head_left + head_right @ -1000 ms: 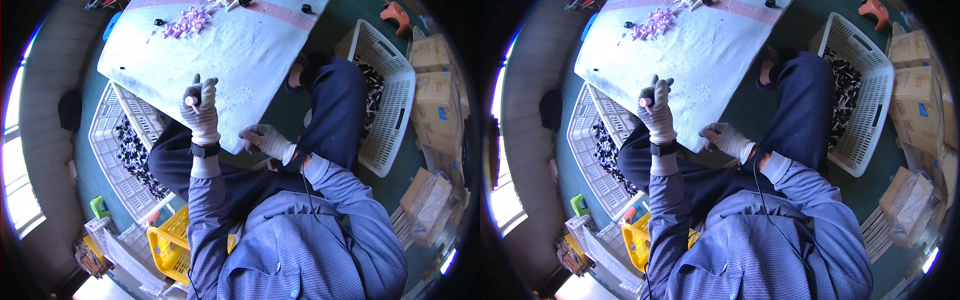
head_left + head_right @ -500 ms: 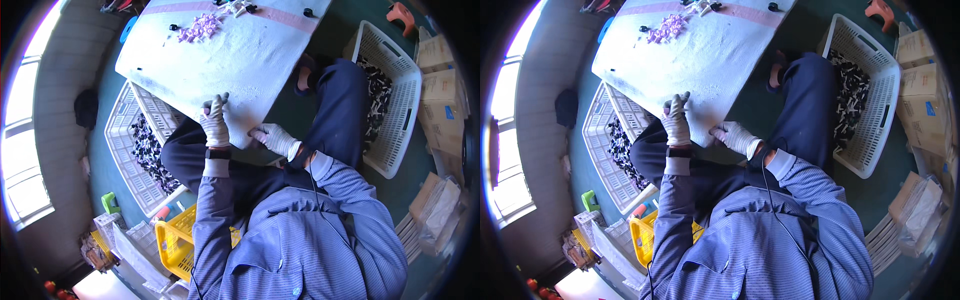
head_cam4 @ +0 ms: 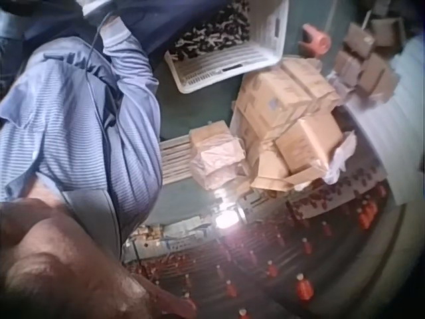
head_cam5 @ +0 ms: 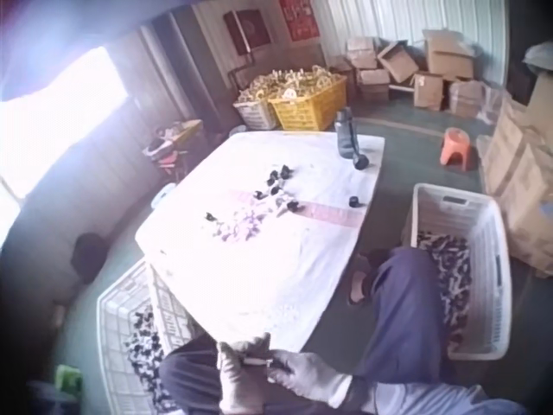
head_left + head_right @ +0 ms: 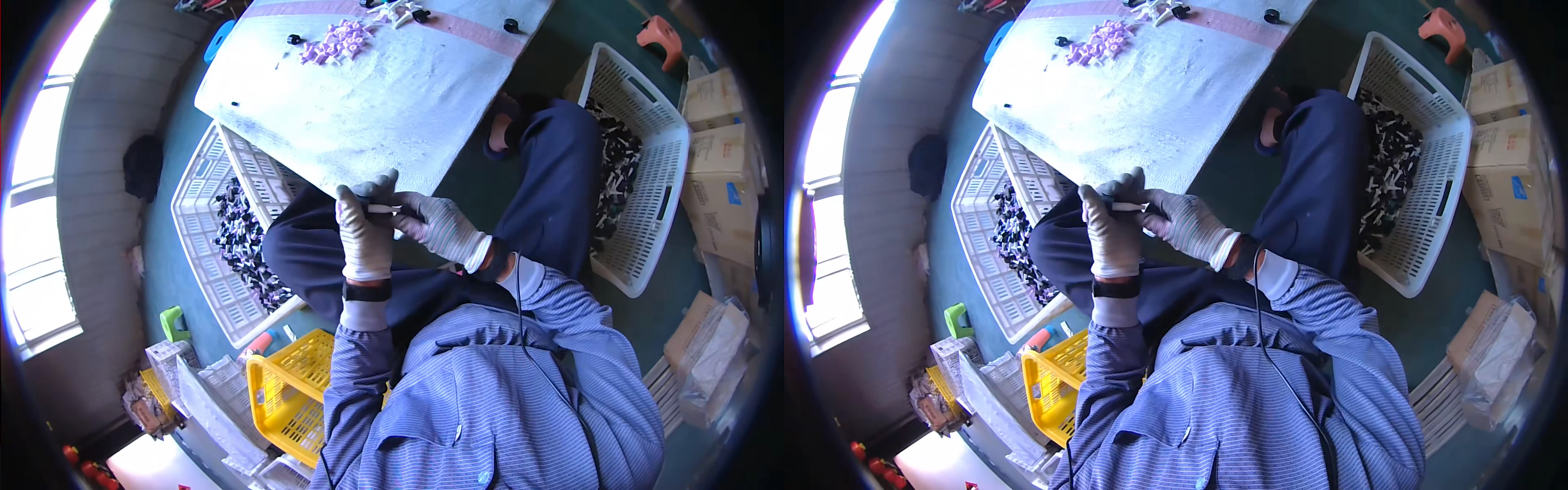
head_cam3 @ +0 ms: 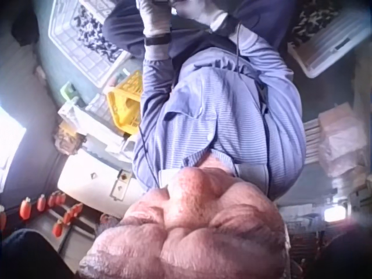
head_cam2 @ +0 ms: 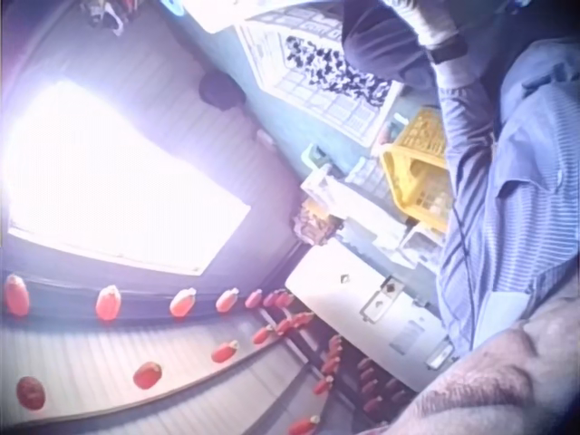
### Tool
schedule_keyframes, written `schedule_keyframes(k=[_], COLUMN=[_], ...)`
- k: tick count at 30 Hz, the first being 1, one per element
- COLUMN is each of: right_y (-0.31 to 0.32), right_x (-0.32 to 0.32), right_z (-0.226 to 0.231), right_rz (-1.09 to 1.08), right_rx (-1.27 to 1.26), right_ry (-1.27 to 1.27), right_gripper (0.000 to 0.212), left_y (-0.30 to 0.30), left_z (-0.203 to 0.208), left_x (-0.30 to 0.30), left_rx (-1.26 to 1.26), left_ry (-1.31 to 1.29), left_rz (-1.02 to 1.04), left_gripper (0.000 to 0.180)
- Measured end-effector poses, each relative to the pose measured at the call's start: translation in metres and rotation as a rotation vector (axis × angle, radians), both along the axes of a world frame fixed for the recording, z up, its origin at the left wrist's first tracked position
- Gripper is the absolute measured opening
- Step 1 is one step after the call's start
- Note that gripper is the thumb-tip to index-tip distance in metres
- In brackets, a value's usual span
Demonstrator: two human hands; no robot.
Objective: Assembling small plastic components by inserting white stems into black bases on a low table.
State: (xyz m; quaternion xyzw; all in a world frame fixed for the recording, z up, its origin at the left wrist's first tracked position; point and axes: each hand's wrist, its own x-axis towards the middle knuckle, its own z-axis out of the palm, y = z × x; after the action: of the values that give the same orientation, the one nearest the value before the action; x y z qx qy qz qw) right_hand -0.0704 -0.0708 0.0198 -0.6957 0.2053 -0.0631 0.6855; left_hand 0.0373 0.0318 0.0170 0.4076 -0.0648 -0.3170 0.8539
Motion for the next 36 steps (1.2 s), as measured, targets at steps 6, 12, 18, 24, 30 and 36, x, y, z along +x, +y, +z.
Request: schedule_keyframes(k=[6, 12, 18, 24, 30, 36], right_y=[0.012, 0.006, 0.006, 0.006, 0.010, 0.003], right_x=[-0.002, -0.005, -0.004, -0.005, -0.005, -0.004], right_z=[-0.018, -0.025, -0.033, -0.032, -0.035, -0.031], right_rz=[-0.055, -0.080, -0.031, -0.022, 0.018, 0.028], right_rx=[0.001, 0.252, 0.226, 0.256, 0.162, 0.375], right_ry=[-0.034, -0.065, -0.038, -0.058, -0.022, -0.080], right_gripper=[0.027, 0.032, 0.033, 0.037, 0.036, 0.039], left_y=[0.005, 0.010, 0.018, 0.022, 0.019, 0.020], left_z=[-0.003, 0.001, 0.002, -0.003, -0.001, -0.001], left_x=[-0.016, -0.026, -0.027, -0.025, -0.027, -0.025], left_rx=[0.195, 0.118, 0.085, 0.216, 0.235, 0.266], left_ry=[-0.192, -0.064, 0.005, -0.115, -0.144, -0.121], left_rz=[-0.095, -0.175, -0.167, -0.117, -0.118, -0.110], left_gripper=[0.051, 0.049, 0.048, 0.043, 0.038, 0.035])
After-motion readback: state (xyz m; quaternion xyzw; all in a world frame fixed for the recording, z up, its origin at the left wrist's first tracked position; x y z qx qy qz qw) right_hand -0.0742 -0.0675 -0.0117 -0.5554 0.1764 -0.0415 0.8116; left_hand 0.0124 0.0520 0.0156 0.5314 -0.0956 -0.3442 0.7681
